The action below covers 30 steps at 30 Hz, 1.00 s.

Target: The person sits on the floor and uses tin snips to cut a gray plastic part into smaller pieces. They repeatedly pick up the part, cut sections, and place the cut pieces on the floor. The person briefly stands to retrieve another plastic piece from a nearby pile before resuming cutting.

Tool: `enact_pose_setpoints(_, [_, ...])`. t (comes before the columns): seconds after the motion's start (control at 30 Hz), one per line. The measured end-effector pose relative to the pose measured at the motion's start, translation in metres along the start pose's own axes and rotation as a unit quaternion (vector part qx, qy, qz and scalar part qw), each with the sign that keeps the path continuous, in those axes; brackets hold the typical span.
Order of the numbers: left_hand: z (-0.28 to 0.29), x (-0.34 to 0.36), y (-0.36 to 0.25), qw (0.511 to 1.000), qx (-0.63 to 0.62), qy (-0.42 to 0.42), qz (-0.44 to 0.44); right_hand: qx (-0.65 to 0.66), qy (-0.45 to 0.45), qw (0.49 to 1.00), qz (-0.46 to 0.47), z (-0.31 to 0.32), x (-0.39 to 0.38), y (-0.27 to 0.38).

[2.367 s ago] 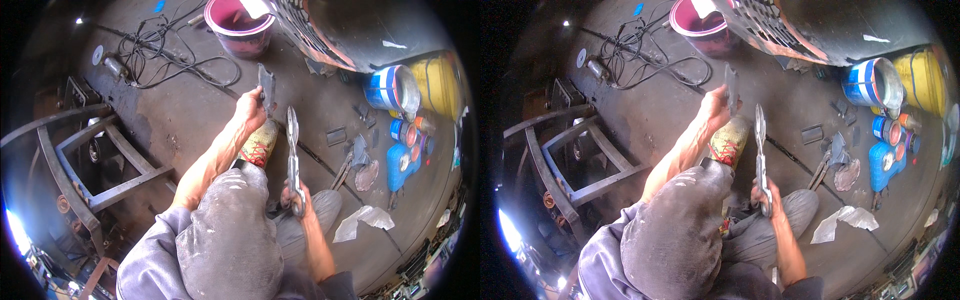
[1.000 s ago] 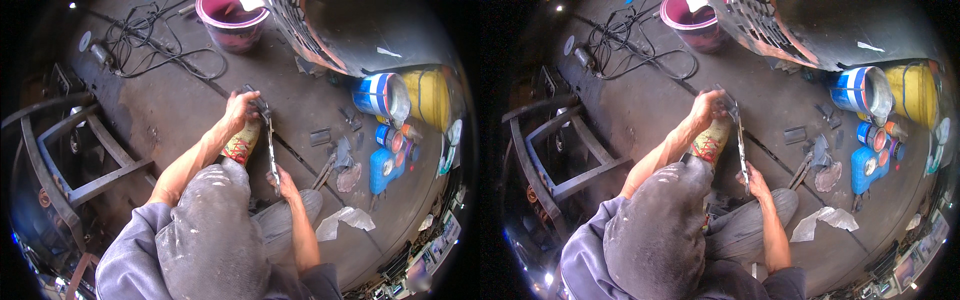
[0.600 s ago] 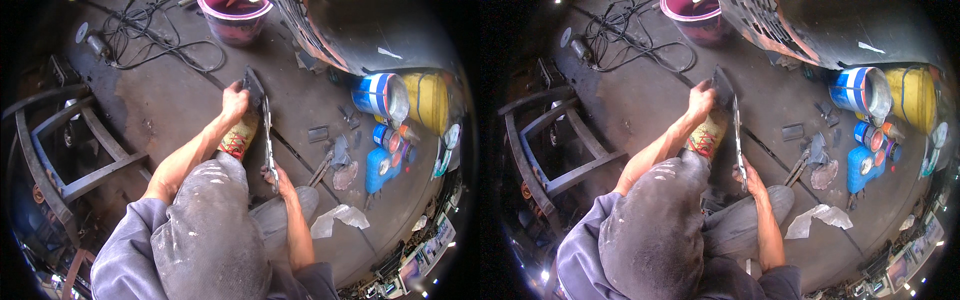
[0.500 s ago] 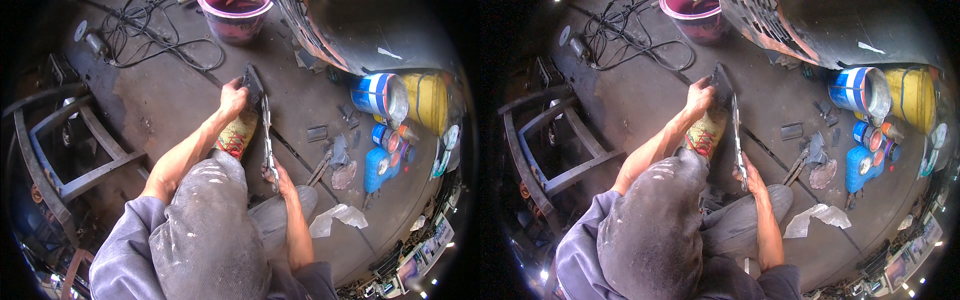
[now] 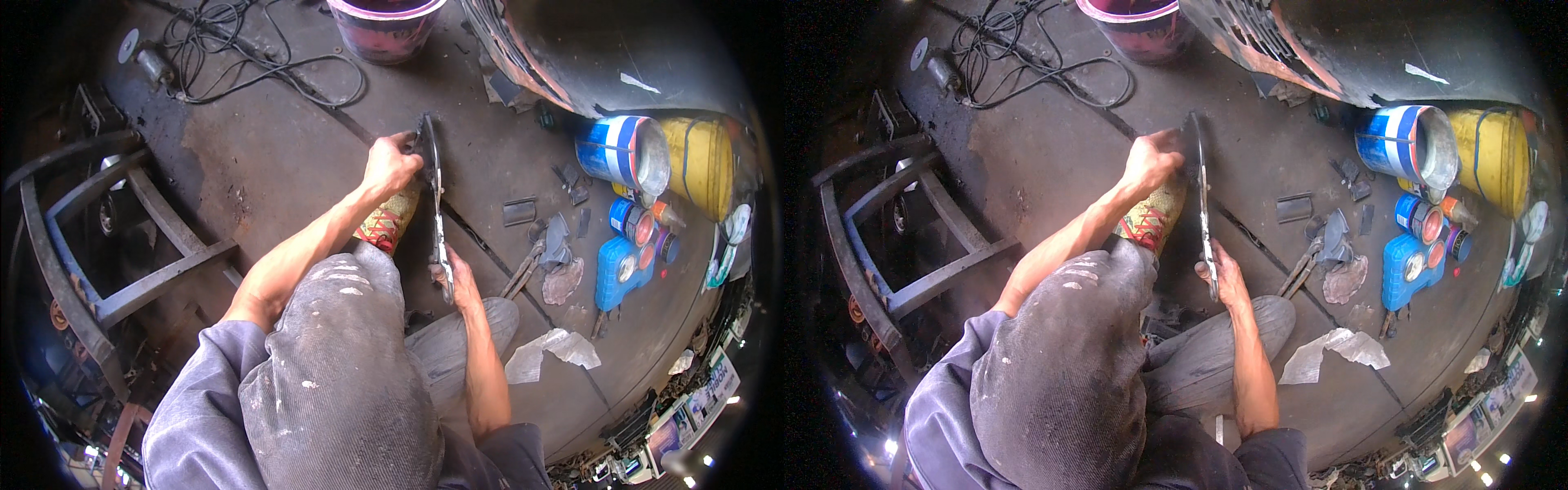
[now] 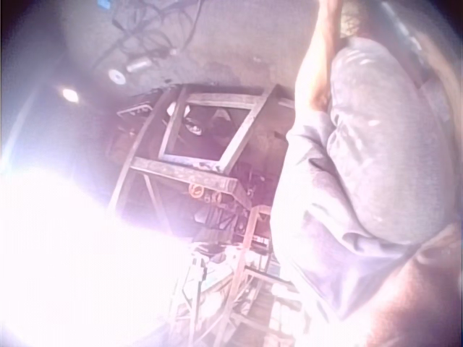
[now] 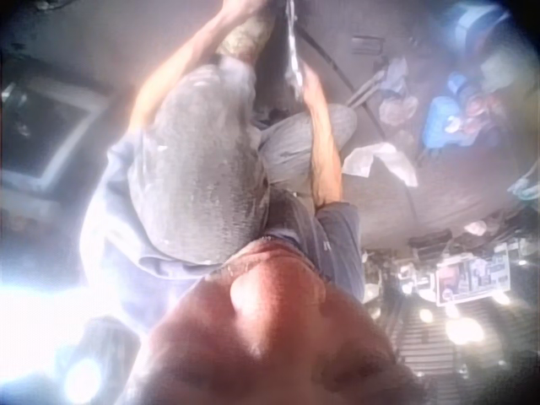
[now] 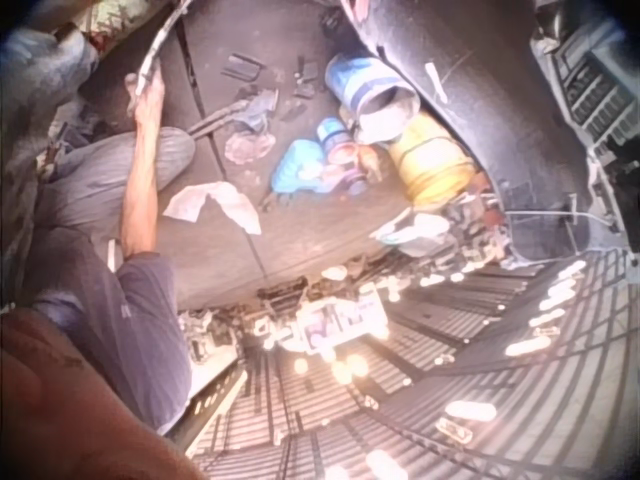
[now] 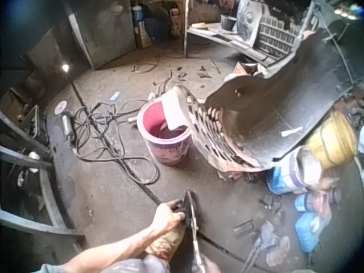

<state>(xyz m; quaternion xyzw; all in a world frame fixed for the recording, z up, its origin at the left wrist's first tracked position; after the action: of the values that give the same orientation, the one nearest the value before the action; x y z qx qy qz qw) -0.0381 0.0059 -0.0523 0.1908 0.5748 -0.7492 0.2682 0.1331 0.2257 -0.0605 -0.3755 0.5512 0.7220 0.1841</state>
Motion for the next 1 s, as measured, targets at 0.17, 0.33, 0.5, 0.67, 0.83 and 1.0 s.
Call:
enact_pose_setpoints(0.17, [-0.001,-0.001,0.009,0.998,0.003,-0.032,-0.046,-0.011,0.01,1.0,0.027,-0.002,0.007,0.008])
enact_pose_setpoints(0.33, [0.002,-0.001,0.011,0.999,0.005,-0.037,-0.02,-0.037,-0.023,0.999,0.011,-0.01,0.008,0.035])
enact_pose_setpoints(0.5, [0.001,0.006,0.025,0.998,-0.011,-0.056,-0.017,-0.028,-0.016,0.999,0.026,-0.01,0.023,0.012])
enact_pose_setpoints(0.67, [0.005,0.001,0.018,0.999,-0.034,-0.04,-0.01,0.017,-0.005,1.0,0.019,-0.008,0.028,0.005])
enact_pose_setpoints(0.83, [0.01,0.004,0.026,0.998,-0.01,-0.061,-0.023,0.048,0.014,0.998,0.03,-0.008,0.033,0.002])
enact_pose_setpoints(1.0, [0.012,0.014,0.031,0.999,-0.008,-0.047,0.012,-0.015,-0.047,0.997,0.06,-0.015,0.038,-0.004])
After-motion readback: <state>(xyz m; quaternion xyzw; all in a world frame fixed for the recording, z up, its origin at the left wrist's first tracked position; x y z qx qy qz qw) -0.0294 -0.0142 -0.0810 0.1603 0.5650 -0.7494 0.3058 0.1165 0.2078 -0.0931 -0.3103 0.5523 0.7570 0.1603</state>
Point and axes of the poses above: each hand's wrist, its own x-axis towards the middle knuckle, its own z-axis out of the back of the hand, y = z × x, the point moved 5 cm from there along x, towards the middle knuckle, and after that the axes turned 8 degrees about -y, right-handed, at the moved point
